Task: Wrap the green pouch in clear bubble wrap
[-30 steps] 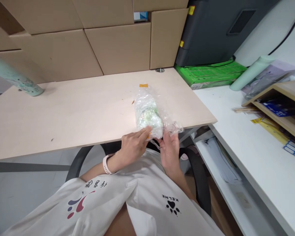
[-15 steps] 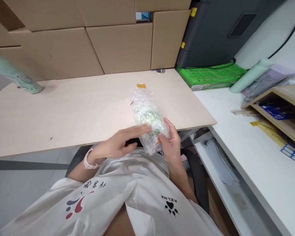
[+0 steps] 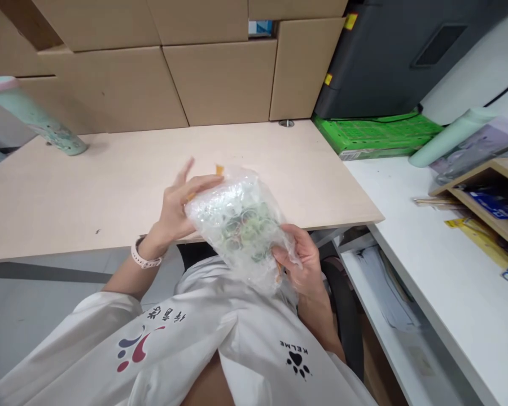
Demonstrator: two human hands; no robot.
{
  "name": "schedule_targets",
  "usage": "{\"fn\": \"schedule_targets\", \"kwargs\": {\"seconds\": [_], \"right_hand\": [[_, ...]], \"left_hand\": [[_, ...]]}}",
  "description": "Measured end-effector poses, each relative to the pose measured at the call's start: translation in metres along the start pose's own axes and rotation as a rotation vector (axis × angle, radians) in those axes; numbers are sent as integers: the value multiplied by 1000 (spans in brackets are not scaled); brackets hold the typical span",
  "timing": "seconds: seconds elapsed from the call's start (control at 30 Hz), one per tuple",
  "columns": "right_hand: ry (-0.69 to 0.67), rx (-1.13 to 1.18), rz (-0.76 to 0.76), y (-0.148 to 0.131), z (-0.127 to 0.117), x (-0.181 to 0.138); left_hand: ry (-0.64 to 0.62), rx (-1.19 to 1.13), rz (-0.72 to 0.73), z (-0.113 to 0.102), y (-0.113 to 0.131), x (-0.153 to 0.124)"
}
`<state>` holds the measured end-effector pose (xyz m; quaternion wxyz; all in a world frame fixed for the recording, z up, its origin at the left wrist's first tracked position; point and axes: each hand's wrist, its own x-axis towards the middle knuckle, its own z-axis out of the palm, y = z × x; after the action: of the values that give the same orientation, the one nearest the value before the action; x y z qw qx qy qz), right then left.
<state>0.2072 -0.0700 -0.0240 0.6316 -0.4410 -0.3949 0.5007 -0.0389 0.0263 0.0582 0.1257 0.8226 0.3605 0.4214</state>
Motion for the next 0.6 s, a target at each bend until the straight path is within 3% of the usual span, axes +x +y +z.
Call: {"fn": "schedule_targets", "kwargs": {"seconds": [0.1,0.17,0.27,0.33,0.47,0.6], "right_hand": [[28,73,-26,-2,6,-6],[78,81,-63,-6,10,-8],[181,34,-89,-12,20,-9],[222,-28,-96,-14,30,-9],[174,-255,-216,-12,47,-9],[54,-640,-442,-16,51,5]], "left_hand": [[29,-391,-150,10,14,-10],[-23,-565,-238,16,23,-14],[-116,-689,-317,28,35,-20],[-80,-724,-345,40,42,-25],[137,-838,-507,66,43,-32],[129,-1030,-745,71,24,-27]]}}
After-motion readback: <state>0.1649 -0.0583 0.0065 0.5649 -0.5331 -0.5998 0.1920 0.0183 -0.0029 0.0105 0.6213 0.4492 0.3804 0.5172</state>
